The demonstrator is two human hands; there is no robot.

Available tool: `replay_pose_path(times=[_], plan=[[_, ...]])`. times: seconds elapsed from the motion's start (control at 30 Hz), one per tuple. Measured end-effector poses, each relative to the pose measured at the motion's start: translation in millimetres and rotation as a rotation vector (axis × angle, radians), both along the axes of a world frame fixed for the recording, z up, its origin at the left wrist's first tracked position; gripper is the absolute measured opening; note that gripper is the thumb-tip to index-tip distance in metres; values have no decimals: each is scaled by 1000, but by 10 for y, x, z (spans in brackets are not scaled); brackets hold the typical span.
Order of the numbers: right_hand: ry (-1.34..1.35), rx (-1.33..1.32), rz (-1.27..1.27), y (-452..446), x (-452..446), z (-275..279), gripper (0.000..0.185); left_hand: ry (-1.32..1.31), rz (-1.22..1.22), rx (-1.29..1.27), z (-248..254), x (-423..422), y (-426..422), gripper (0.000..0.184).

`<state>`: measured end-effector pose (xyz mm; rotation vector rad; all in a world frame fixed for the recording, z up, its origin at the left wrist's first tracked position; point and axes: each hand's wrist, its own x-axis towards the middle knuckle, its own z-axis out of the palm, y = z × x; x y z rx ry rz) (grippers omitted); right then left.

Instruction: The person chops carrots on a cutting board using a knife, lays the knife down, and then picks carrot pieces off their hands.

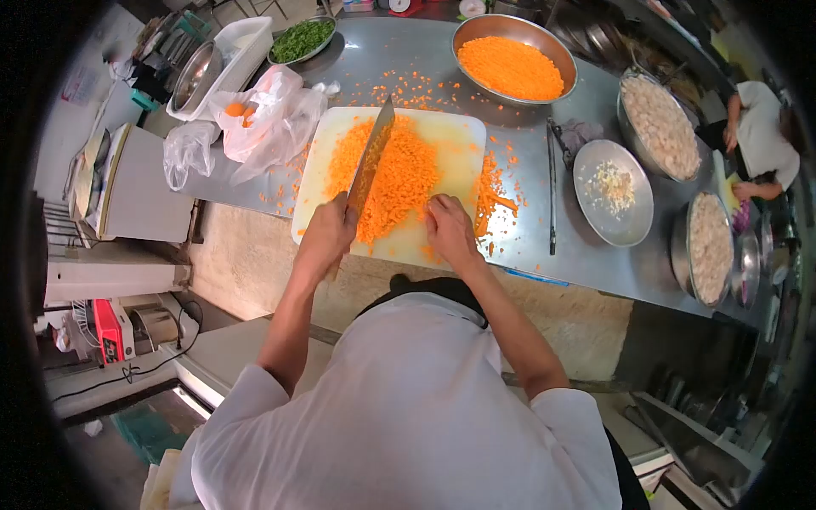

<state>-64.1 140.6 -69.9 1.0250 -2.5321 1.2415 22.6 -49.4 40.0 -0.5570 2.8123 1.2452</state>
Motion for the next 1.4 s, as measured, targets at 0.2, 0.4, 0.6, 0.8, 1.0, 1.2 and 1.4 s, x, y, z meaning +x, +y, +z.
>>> replay_pose_path(times=[0.2, 0.4, 0.6, 0.8, 1.0, 1.2, 1.4], plan=[[37, -39, 14, -4, -21, -179, 15, 116, -125, -160, -606, 25, 306, 15], [116, -65, 13, -13, -68, -214, 22, -31, -155, -85, -280, 3, 396, 13], [98, -44, -1, -16, -31, -226, 23, 109, -165, -92, -662, -112, 542, 16], [74, -57, 9, -26, -20, -243, 24, 94, -182, -202, -628, -46, 556, 16], [90, -83, -7, -40, -53, -249, 25, 77, -173, -46, -466, -107, 563, 17], [91, -53, 0, 13, -12, -237, 24, 26, -110, 4, -643, -186, 649, 18], [76, -102, -25, 1, -8, -227, 23, 93, -149, -54, -668, -74, 653, 17]])
